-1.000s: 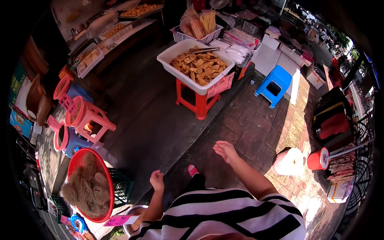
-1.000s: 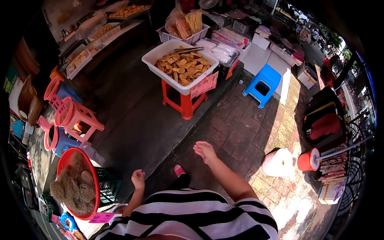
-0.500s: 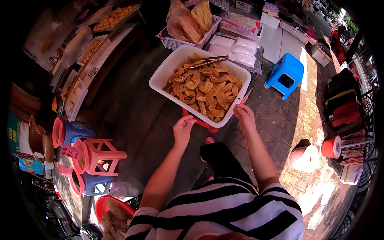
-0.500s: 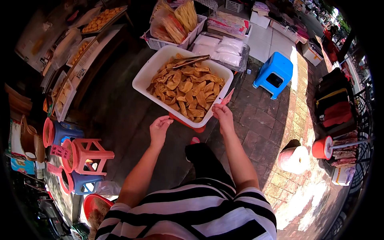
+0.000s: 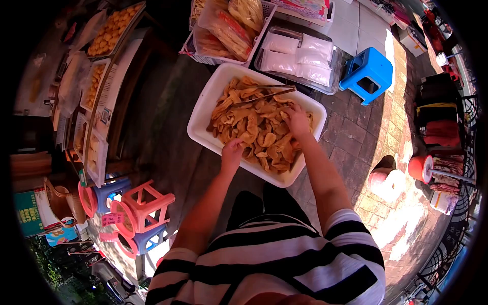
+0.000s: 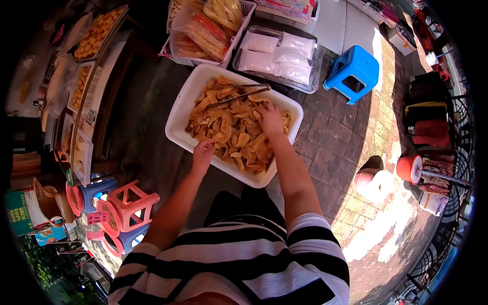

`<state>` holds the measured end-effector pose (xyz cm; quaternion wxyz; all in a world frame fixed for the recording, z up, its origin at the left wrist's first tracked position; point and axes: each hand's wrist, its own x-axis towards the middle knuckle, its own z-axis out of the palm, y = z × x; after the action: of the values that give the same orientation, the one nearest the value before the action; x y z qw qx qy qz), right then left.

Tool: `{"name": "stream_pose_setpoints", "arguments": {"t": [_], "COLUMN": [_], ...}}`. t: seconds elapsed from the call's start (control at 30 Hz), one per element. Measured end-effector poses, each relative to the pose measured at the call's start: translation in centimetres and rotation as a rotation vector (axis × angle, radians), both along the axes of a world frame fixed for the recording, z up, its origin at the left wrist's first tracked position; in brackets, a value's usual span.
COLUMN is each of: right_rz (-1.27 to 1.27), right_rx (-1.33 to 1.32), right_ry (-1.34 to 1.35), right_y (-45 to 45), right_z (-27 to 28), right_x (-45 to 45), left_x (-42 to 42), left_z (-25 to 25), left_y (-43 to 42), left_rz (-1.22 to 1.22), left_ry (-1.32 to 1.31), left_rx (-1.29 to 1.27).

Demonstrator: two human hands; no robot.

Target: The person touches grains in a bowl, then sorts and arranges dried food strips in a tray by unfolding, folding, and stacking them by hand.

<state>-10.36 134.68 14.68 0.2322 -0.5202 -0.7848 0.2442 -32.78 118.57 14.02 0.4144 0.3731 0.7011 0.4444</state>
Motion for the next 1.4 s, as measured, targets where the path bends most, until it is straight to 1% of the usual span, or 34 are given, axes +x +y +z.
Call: {"name": "stream_pose_setpoints", "arguments": {"t": [0.03,0.1,0.13,0.2,0.23,0.27,0.3,0.33,0.4,0.43,0.5,0.53,0.6,0.63,0.67,0.7,0.73,0.77,0.83,0.87,0.9,0.97,1.0,1.03,1.07,1.13,1.17,1.2,1.3,1.37,1.4], "right_rz": [-0.035,-0.100,-0.149,-0.265,-0.346,-0.425,-0.501,-0.489,-0.472,-0.481,-0.505,-0.494,-0.471,-0.517,-0.562,-0.607,-0.724,-0.638,-0.461,-0.468,-0.508,-0.572,-0.663,-0.694,-0.768,-0.814,-0.776,-0.749,-0.603,-0.609,-0.606], "right_rx": [0.057,0.166,0.157,0.150,0.022,-0.103,-0.227,-0.303,-0.458,-0.473,-0.491,-0.471,-0.443,-0.444,-0.445,-0.447,-0.521,-0.330,0.024,-0.027,-0.063,-0.117,-0.082,-0.071,-0.183,-0.293,-0.254,-0.210,-0.182,-0.315,-0.385], "right_ry": [0.026,0.065,0.114,0.218,0.400,0.585,0.769,0.776,0.793,0.815,0.859,0.830,0.769,0.785,0.801,0.819,0.989,0.824,0.468,0.537,0.579,0.666,0.673,0.722,0.908,1.102,1.083,1.064,0.437,0.276,0.198], "right_y": [-0.4,-2.2,-3.2,-5.0,-5.9,-6.6,-7.3,-7.8,-8.8,-9.1,-9.3,-9.8,-11.4,-12.0,-12.6,-12.9,-13.0,-13.2,-12.9,-12.5,-12.4,-10.4,-9.7,-8.8,-7.7,-5.1,-3.5,-2.2,-0.3,-0.1,-0.1], "right_z": [1.2,3.3,4.2,5.2,5.2,5.3,5.4,6.2,8.0,9.3,10.4,10.6,9.4,9.7,9.5,9.5,9.8,9.9,12.2,13.4,13.4,13.1,12.0,10.8,9.9,9.0,7.9,6.2,2.0,-0.9,-0.9], "right_x": [0.1,0.6,0.8,0.3,-0.2,-1.0,-1.6,-2.2,-3.2,-3.7,-4.7,-5.3,-6.7,-7.5,-8.3,-9.2,-10.1,-11.0,-13.1,-14.5,-14.4,-12.9,-11.9,-10.3,-8.9,-5.9,-4.6,-3.2,0.8,2.9,2.9], "left_x": [-0.1,0.3,0.6,0.8,1.1,1.5,2.4,2.9,3.0,2.7,1.1,0.3,-1.0,-1.7,-2.2,-2.5,-2.9,-3.2,-3.3,-3.1,-2.9,-1.7,-0.8,0.0,0.8,2.0,2.4,2.4,2.7,2.9,2.7], "left_z": [0.3,0.7,0.9,0.8,1.1,1.6,3.2,4.2,4.2,4.9,5.9,6.7,5.9,6.1,5.7,6.3,6.9,6.7,5.9,4.9,3.3,3.2,4.3,4.9,4.3,4.2,4.5,3.2,2.2,1.5,1.8], "left_y": [0.9,2.5,3.1,4.8,5.6,6.3,6.9,7.4,7.7,8.0,8.4,8.5,8.5,8.8,9.2,9.7,10.3,11.3,14.1,15.2,16.0,17.9,18.8,19.2,19.2,18.3,18.3,18.1,16.8,16.5,16.4], "left_rz": [-0.025,-0.043,-0.055,-0.125,-0.161,-0.190,-0.217,-0.245,-0.329,-0.375,-0.425,-0.440,-0.514,-0.550,-0.453,-0.356,-0.259,-0.158,0.042,0.070,0.100,0.157,0.185,0.220,0.147,0.025,-0.044,-0.148,-0.440,-0.675,-0.780], "left_ry": [0.006,-0.010,-0.018,-0.101,-0.140,-0.145,-0.154,-0.164,-0.208,-0.232,-0.628,-0.819,-0.875,-0.897,-0.913,-0.925,-0.932,-0.921,-0.895,-0.950,-1.002,-1.061,-1.069,-1.076,-1.168,-1.028,-0.950,-0.779,-0.189,0.268,0.496], "left_rx": [-0.037,-0.021,-0.014,-0.126,-0.180,-0.164,-0.149,-0.135,-0.010,0.058,-0.263,-0.433,-0.440,-0.436,-0.463,-0.490,-0.517,-0.529,-0.554,-0.588,-0.624,-0.669,-0.684,-0.701,-0.611,-0.580,-0.561,-0.600,-0.594,-0.316,-0.166]}}
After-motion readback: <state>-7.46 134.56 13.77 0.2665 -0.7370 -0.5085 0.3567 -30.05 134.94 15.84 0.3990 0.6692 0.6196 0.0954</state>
